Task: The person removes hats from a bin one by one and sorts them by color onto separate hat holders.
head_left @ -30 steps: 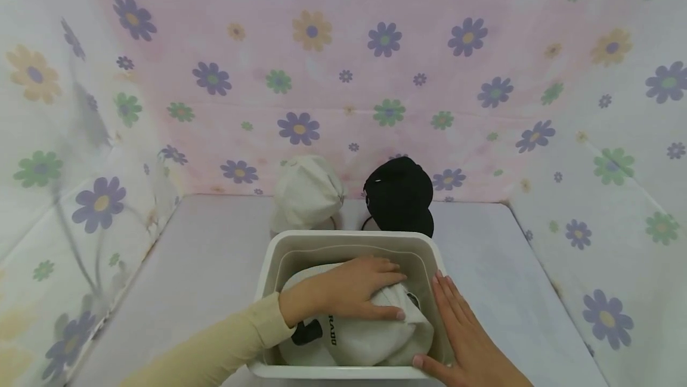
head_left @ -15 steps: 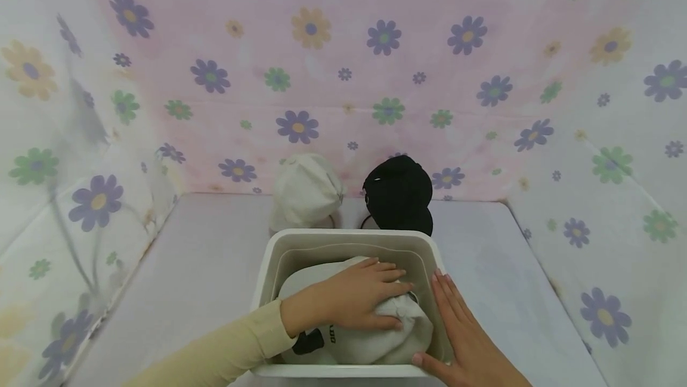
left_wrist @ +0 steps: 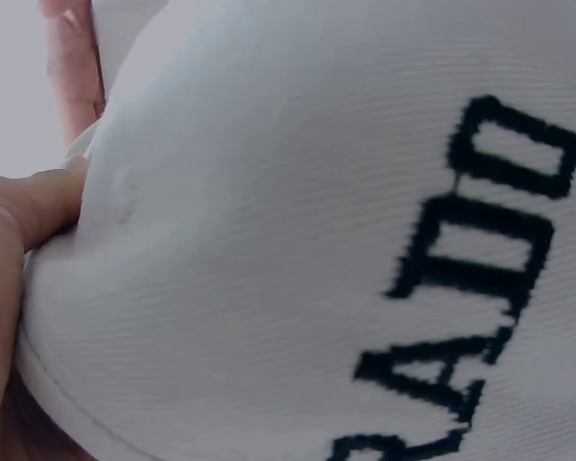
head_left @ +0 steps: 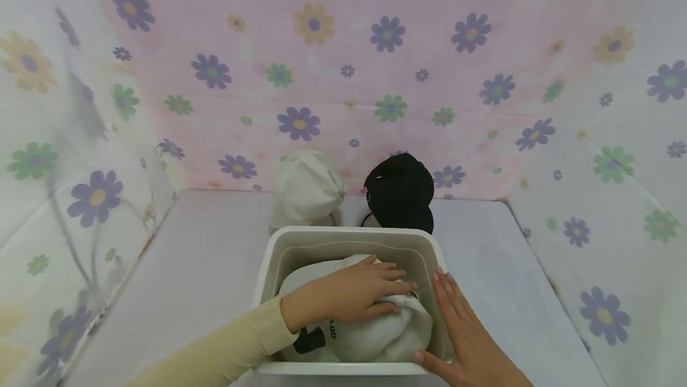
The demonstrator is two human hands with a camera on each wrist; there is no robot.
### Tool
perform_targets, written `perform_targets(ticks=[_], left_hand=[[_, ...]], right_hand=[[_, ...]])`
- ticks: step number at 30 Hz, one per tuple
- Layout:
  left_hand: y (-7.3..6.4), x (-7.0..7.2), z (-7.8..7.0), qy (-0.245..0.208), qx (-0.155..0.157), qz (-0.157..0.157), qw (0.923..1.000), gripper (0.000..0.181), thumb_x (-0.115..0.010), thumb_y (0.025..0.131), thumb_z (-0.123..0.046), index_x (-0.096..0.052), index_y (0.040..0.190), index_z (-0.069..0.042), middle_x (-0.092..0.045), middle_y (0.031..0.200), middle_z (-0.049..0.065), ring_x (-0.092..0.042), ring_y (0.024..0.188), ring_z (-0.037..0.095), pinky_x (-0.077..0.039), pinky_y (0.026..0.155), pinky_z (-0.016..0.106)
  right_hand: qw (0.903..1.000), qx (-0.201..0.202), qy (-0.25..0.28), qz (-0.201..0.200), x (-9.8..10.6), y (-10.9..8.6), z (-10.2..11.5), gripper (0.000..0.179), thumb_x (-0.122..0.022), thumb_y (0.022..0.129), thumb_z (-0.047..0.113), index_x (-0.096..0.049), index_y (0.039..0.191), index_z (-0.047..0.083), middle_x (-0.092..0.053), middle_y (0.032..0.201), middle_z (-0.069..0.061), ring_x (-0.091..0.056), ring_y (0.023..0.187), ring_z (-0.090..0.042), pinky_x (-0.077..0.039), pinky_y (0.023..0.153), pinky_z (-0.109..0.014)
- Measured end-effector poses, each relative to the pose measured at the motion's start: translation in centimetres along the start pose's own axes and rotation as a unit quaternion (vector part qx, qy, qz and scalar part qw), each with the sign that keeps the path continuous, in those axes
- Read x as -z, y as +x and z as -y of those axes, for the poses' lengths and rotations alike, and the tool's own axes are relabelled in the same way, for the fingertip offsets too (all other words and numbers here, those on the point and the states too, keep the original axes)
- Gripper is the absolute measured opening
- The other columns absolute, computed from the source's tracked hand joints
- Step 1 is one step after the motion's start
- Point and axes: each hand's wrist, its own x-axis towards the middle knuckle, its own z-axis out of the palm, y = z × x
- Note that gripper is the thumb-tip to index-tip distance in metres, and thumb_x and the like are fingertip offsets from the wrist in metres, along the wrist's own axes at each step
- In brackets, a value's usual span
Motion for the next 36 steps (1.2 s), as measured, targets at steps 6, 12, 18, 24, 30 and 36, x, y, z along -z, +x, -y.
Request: perform_targets(ticks=[6, 12, 18, 24, 30, 36], left_hand=[[-0.2, 0.2, -0.1, 0.006, 0.0, 0.01, 0.9999, 0.051, -0.045, 0.108, -0.044, -0.044, 0.156, -0.024, -0.045, 0.158, 0.003, -0.04, 0.148, 0.024, -0.033, 0.119, 0.053], [-0.2, 0.1, -0.3, 0.002, 0.004, 0.003, 1.0, 0.059, -0.046, 0.106, -0.053, -0.044, 0.156, -0.022, -0.044, 0.159, 0.004, -0.04, 0.148, 0.022, -0.031, 0.12, 0.053], [0.0, -0.1, -0.8, 0.05, 0.016, -0.002, 0.9986, 0.068, -0.051, 0.1, -0.061, -0.045, 0.155, -0.021, -0.047, 0.156, 0.004, -0.042, 0.146, 0.022, -0.032, 0.121, 0.051], [0.2, -0.1, -1.2, 0.105, 0.02, -0.012, 0.9942, 0.053, -0.052, 0.105, -0.045, -0.048, 0.154, -0.023, -0.052, 0.153, 0.002, -0.048, 0.142, 0.02, -0.037, 0.118, 0.047], [0.1, 0.3, -1.0, 0.102, 0.026, -0.009, 0.9944, 0.052, -0.05, 0.107, -0.043, -0.046, 0.155, -0.022, -0.051, 0.154, 0.001, -0.046, 0.143, 0.018, -0.037, 0.119, 0.045], [-0.5, 1.1, -0.6, 0.063, 0.04, -0.013, 0.9971, 0.051, -0.045, 0.109, -0.042, -0.049, 0.153, -0.018, -0.049, 0.155, 0.0, -0.044, 0.145, 0.018, -0.033, 0.121, 0.043]], right_hand=[[1.0, -0.004, -0.001, -0.001, 0.0, -0.1, 0.1, 0.111, -0.075, 0.086, 0.054, -0.007, 0.166, 0.018, -0.01, 0.172, -0.005, 0.007, 0.156, -0.005, -0.036, 0.105, -0.073], [1.0, -0.002, 0.003, -0.006, -0.1, -0.2, 0.0, 0.11, -0.075, 0.087, 0.053, -0.006, 0.166, 0.018, -0.009, 0.172, -0.004, 0.006, 0.157, -0.007, -0.01, 0.126, -0.03], [0.9999, 0.011, -0.008, -0.009, -0.1, -0.1, -0.1, 0.11, -0.075, 0.088, 0.053, -0.005, 0.166, 0.017, -0.009, 0.172, -0.006, 0.006, 0.157, -0.008, -0.007, 0.122, -0.022], [0.9985, 0.046, -0.01, -0.029, -0.4, -0.2, -0.5, 0.111, -0.077, 0.087, 0.047, -0.008, 0.165, 0.011, -0.012, 0.171, -0.013, 0.008, 0.156, -0.007, 0.006, 0.11, -0.001], [0.9977, 0.054, -0.01, -0.041, -0.4, -0.2, -0.6, 0.112, -0.079, 0.086, 0.046, -0.008, 0.165, 0.011, -0.013, 0.171, -0.013, 0.005, 0.157, -0.007, 0.005, 0.112, -0.002], [0.9963, 0.068, 0.001, -0.053, -0.7, -0.1, -0.5, 0.113, -0.08, 0.085, 0.044, -0.009, 0.165, 0.01, -0.016, 0.169, -0.016, 0.003, 0.157, -0.009, 0.003, 0.114, -0.003]])
